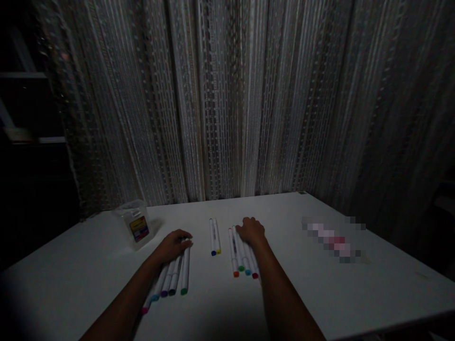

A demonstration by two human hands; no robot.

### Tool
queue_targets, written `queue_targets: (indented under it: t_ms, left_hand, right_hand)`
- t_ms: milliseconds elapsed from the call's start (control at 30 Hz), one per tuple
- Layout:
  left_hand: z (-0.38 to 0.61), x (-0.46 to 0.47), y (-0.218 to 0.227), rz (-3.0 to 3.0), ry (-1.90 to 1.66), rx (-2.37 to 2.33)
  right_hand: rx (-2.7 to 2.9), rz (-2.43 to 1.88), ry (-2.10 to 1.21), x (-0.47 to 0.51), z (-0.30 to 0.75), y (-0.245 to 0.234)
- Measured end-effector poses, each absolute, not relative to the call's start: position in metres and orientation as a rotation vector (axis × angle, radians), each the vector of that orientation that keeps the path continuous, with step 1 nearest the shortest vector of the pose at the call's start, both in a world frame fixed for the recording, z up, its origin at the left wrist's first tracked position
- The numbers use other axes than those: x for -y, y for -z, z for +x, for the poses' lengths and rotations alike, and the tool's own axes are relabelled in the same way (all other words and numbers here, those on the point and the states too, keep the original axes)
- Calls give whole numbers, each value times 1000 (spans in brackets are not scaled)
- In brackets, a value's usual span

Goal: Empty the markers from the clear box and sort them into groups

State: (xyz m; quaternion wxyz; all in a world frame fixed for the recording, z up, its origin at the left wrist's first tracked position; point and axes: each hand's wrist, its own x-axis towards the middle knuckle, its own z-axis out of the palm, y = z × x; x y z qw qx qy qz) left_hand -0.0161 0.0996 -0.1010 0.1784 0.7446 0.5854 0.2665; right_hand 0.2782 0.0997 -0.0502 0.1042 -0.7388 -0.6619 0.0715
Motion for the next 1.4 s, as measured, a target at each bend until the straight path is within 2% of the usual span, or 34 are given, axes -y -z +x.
queue_targets:
  t_ms: [267,700,1100,1400]
  left_hand:
    - [-15,-98,100,2104,-755,-1661]
    - [-17,-103,107,2078,-818,-1626]
    - [-16,-102,105,2102,-810,-1586]
    - [-13,-95,96,2136,-740,-1646]
  right_hand:
    - [2235,-1721,-324,-110,272,64]
    - [2258,-1568,-423,-110,270,63]
    - [2117,-1925,-316,-107,280,56]
    - [2292,-1817,-269,-97,269,51]
